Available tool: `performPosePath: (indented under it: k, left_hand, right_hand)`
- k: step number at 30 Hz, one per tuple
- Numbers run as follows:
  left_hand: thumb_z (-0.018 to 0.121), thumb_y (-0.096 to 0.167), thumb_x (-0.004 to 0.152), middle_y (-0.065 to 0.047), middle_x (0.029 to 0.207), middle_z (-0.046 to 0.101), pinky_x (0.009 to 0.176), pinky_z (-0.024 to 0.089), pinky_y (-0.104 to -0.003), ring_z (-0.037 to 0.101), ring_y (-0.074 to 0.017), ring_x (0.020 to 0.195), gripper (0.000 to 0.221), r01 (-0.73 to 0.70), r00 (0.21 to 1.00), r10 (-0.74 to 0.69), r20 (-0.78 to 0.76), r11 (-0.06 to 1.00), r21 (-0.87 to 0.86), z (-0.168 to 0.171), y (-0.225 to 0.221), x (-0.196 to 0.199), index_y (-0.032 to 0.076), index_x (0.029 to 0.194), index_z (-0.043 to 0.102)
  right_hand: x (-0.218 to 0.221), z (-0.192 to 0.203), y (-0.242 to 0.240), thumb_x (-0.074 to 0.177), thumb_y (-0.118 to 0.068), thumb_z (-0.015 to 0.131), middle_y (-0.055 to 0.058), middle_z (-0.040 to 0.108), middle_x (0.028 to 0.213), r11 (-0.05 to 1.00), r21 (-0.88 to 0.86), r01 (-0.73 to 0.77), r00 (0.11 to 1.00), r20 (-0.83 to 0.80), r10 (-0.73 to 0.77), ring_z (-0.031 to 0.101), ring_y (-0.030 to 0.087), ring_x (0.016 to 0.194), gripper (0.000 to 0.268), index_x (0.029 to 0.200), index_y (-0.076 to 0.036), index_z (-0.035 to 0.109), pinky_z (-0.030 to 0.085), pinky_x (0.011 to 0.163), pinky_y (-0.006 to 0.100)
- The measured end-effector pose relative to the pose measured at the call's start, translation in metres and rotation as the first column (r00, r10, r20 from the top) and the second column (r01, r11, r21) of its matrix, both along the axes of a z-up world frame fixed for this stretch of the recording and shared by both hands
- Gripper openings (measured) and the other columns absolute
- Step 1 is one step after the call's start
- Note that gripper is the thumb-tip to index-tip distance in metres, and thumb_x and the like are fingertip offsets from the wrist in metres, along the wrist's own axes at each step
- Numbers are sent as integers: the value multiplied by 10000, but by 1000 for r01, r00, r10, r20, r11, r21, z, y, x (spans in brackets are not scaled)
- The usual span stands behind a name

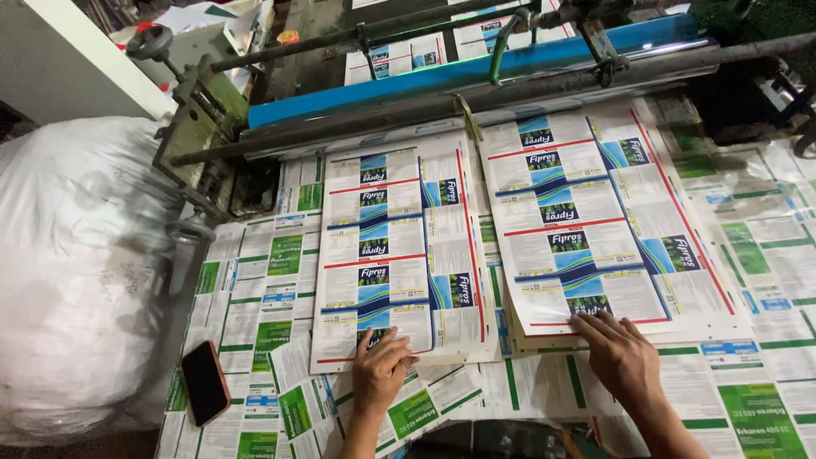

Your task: Operating a mechanical printing press to align and feed label sheets.

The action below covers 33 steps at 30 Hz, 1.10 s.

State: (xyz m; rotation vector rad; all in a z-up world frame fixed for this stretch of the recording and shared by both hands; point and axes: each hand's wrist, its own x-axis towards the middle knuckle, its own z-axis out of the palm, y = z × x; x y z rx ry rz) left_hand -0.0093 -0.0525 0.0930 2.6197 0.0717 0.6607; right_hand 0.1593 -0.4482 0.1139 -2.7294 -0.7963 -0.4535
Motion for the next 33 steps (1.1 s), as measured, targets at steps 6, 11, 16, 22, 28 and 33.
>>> performPosePath:
  k: [6,11,16,22,28,33]
  left_hand:
    - [827,213,813,-34,1047,814,1127,361,-591,703,-243,1178,102,-9,1000,8,-29,1000,-16,7,1,2,138,756,787]
    - [852,233,782,-36,995,818,1120,345,-591,703,-259,1167,132,-7,1000,6,-23,1000,-30,16,-2,3,133,724,787]
    - [863,237,764,-36,1003,820,1102,350,-581,695,-257,1162,132,-15,998,13,-61,999,-46,18,-1,2,126,744,796]
    - [864,249,761,-18,990,821,1111,361,-569,699,-237,1157,128,-26,998,22,-59,998,-54,8,2,3,139,748,800]
    - [863,240,768,-22,987,821,1106,357,-573,700,-248,1168,124,-33,996,29,-80,998,-50,18,0,2,140,740,796]
    - [862,238,760,-29,971,818,1101,365,-559,705,-255,1159,140,-23,995,17,-96,998,-59,8,4,1,128,721,784]
  right_hand:
    - [20,-8,9,909,-69,580,-68,691,1344,1000,-13,-2,1000,14,2,647,200,1282,423,1248,-287,707,518,1097,458]
    - [30,-4,16,864,-73,609,-67,652,1413,997,-67,28,999,-34,-31,611,210,1332,507,1304,-315,679,496,1127,456]
    - [45,-1,25,737,-225,780,-50,630,1407,999,-32,23,996,-90,-26,591,253,1325,609,1331,-294,661,465,1124,495]
    - [60,-6,22,707,-111,795,-41,630,1428,1000,0,-3,992,-127,3,574,265,1358,640,1306,-296,664,482,1122,447]
    - [85,-21,26,711,-44,724,-13,624,1443,996,62,-70,994,-80,75,549,278,1391,662,1326,-278,651,422,1193,479]
    - [98,-11,41,808,-50,668,-31,575,1495,999,-36,31,999,-22,-32,460,318,1454,595,1351,-291,638,313,1213,594]
